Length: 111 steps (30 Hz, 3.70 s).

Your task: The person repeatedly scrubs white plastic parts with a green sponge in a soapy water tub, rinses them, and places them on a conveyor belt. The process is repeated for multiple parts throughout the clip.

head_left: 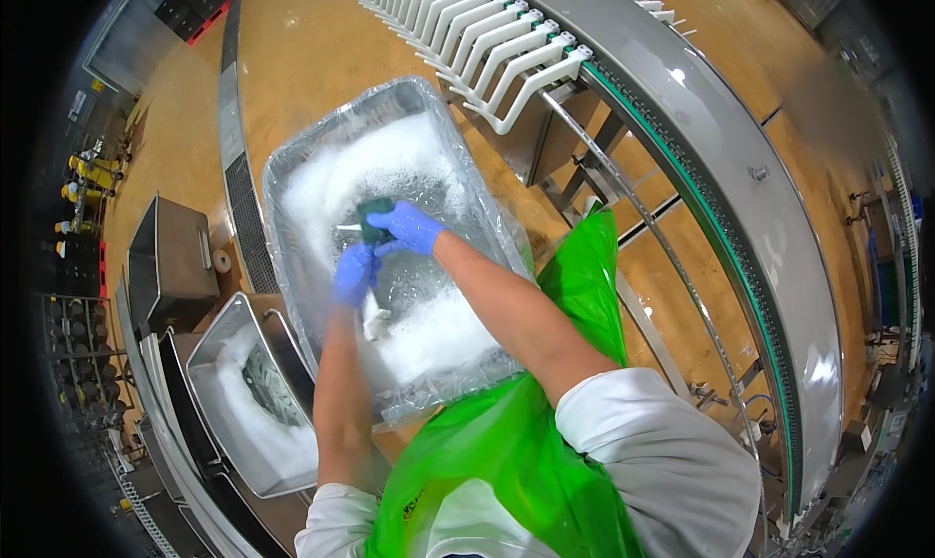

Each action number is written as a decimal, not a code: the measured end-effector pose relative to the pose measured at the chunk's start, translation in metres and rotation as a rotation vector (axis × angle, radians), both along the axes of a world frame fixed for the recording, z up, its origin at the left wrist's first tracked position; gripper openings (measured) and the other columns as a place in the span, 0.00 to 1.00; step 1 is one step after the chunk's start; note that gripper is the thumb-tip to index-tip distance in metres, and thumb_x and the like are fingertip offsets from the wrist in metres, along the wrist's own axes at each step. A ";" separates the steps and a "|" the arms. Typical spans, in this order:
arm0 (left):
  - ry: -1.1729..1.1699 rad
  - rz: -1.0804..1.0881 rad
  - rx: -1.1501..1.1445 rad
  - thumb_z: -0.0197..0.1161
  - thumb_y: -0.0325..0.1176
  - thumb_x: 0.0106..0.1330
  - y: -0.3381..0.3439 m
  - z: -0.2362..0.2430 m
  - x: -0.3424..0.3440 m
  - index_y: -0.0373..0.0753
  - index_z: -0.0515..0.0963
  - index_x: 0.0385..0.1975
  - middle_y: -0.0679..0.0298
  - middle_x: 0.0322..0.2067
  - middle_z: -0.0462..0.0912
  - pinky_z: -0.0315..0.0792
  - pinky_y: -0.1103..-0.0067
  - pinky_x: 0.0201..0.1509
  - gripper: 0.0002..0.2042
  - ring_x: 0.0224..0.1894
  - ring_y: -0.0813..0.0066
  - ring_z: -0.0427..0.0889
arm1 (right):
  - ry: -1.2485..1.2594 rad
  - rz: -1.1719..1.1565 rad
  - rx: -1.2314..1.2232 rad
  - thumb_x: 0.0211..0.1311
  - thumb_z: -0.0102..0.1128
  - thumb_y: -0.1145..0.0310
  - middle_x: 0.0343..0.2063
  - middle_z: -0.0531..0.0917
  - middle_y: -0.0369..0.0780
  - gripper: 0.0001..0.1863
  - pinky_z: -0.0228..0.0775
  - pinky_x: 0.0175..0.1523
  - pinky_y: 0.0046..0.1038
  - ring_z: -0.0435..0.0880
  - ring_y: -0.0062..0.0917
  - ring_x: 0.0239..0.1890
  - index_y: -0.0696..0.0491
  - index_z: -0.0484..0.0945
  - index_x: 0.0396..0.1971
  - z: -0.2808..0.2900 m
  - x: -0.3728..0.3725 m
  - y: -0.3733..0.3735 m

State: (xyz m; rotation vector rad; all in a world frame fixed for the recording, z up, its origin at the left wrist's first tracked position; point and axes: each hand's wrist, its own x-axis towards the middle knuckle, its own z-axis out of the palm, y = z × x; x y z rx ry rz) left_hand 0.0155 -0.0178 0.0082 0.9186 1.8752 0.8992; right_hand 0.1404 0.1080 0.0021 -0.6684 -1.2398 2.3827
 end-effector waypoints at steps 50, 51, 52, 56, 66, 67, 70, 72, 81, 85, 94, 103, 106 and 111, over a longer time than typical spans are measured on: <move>-0.652 0.211 0.394 0.47 0.55 0.71 -0.012 0.109 0.034 0.43 0.74 0.30 0.74 0.16 0.70 0.57 0.87 0.16 0.21 0.14 0.88 0.63 | 0.095 0.172 0.083 0.69 0.51 0.55 0.21 0.77 0.36 0.20 0.70 0.19 0.19 0.75 0.17 0.17 0.57 0.78 0.44 0.140 0.010 -0.017; -0.618 0.191 0.429 0.48 0.54 0.71 -0.009 0.108 0.032 0.42 0.75 0.31 0.73 0.17 0.71 0.58 0.86 0.16 0.20 0.14 0.87 0.64 | 0.066 0.164 0.098 0.68 0.52 0.56 0.22 0.78 0.36 0.19 0.70 0.19 0.20 0.76 0.17 0.18 0.58 0.78 0.44 0.132 0.011 -0.013; -0.610 0.257 0.429 0.48 0.52 0.71 -0.007 0.105 0.030 0.41 0.75 0.32 0.72 0.18 0.72 0.60 0.86 0.17 0.20 0.16 0.87 0.65 | 0.043 0.160 0.113 0.67 0.53 0.57 0.23 0.78 0.37 0.18 0.71 0.19 0.20 0.76 0.17 0.18 0.58 0.77 0.44 0.126 0.013 -0.010; -0.525 0.263 0.458 0.52 0.45 0.71 -0.001 0.092 0.021 0.37 0.75 0.41 0.67 0.25 0.76 0.67 0.87 0.24 0.16 0.23 0.85 0.72 | -0.122 0.167 0.537 0.66 0.56 0.62 0.28 0.80 0.36 0.16 0.71 0.19 0.22 0.76 0.16 0.22 0.58 0.75 0.45 0.124 0.011 -0.018; -0.212 0.133 0.359 0.71 0.39 0.53 0.002 0.138 0.076 0.33 0.67 0.53 0.61 0.38 0.78 0.74 0.77 0.40 0.30 0.37 0.75 0.77 | 0.171 -0.357 0.443 0.63 0.60 0.67 0.31 0.80 0.34 0.09 0.67 0.24 0.15 0.77 0.14 0.28 0.55 0.79 0.39 0.145 0.005 0.011; -0.120 0.128 0.383 0.71 0.38 0.52 0.003 0.145 0.077 0.33 0.68 0.51 0.61 0.37 0.78 0.74 0.77 0.40 0.29 0.37 0.75 0.77 | 0.134 -0.267 0.504 0.63 0.60 0.66 0.30 0.79 0.34 0.09 0.66 0.22 0.15 0.77 0.14 0.27 0.55 0.79 0.39 0.141 0.006 0.006; -0.011 0.176 0.556 0.68 0.36 0.50 -0.007 0.147 0.076 0.35 0.72 0.45 0.61 0.35 0.78 0.73 0.76 0.42 0.22 0.36 0.75 0.77 | -0.262 0.187 0.560 0.58 0.65 0.62 0.32 0.80 0.34 0.16 0.72 0.34 0.18 0.77 0.15 0.32 0.57 0.78 0.41 0.134 0.019 -0.003; 0.050 0.094 0.652 0.68 0.36 0.50 -0.009 0.142 0.075 0.35 0.73 0.44 0.60 0.35 0.78 0.73 0.75 0.42 0.21 0.36 0.75 0.76 | -0.094 0.157 0.798 0.58 0.66 0.66 0.34 0.81 0.36 0.15 0.74 0.37 0.18 0.79 0.16 0.33 0.57 0.77 0.42 0.102 0.019 0.006; -0.616 0.030 0.377 0.63 0.31 0.51 -0.025 0.135 0.059 0.39 0.68 0.35 0.70 0.20 0.67 0.57 0.89 0.16 0.13 0.15 0.90 0.60 | 0.035 0.065 0.726 0.57 0.64 0.68 0.40 0.82 0.39 0.18 0.72 0.46 0.20 0.79 0.19 0.40 0.56 0.76 0.48 0.139 0.018 -0.010; -1.666 -0.382 0.406 0.61 0.43 0.52 -0.032 0.125 0.041 0.37 0.70 0.35 0.68 0.15 0.67 0.50 0.86 0.07 0.17 0.09 0.85 0.57 | 0.072 0.096 0.695 0.62 0.62 0.67 0.28 0.83 0.34 0.11 0.69 0.27 0.15 0.77 0.14 0.24 0.54 0.79 0.41 0.179 0.029 0.016; -1.409 0.007 0.367 0.47 0.43 0.66 -0.021 0.126 0.041 0.35 0.71 0.39 0.68 0.16 0.69 0.59 0.86 0.07 0.16 0.08 0.85 0.61 | -0.089 -0.034 0.597 0.69 0.53 0.61 0.27 0.81 0.38 0.17 0.76 0.32 0.25 0.80 0.19 0.27 0.61 0.78 0.42 0.137 0.041 0.017; -1.718 -0.047 0.051 0.45 0.48 0.70 -0.022 0.113 0.051 0.36 0.71 0.37 0.73 0.14 0.66 0.55 0.87 0.06 0.19 0.08 0.88 0.60 | -0.032 0.058 0.642 0.63 0.62 0.60 0.30 0.83 0.33 0.16 0.72 0.38 0.20 0.77 0.14 0.31 0.58 0.81 0.42 0.163 0.039 0.007; -1.478 -0.192 0.081 0.42 0.47 0.71 -0.021 0.114 0.057 0.35 0.72 0.38 0.72 0.12 0.65 0.56 0.87 0.05 0.19 0.06 0.88 0.59 | 0.062 -0.026 0.632 0.63 0.63 0.60 0.29 0.82 0.33 0.16 0.71 0.38 0.20 0.77 0.14 0.31 0.58 0.81 0.40 0.169 0.031 0.020; -1.228 0.051 0.216 0.42 0.42 0.73 -0.018 0.112 0.034 0.32 0.71 0.48 0.64 0.20 0.74 0.70 0.82 0.14 0.19 0.14 0.78 0.72 | 0.022 0.080 0.550 0.63 0.60 0.56 0.29 0.81 0.34 0.20 0.73 0.32 0.21 0.77 0.16 0.29 0.57 0.77 0.46 0.117 0.026 -0.008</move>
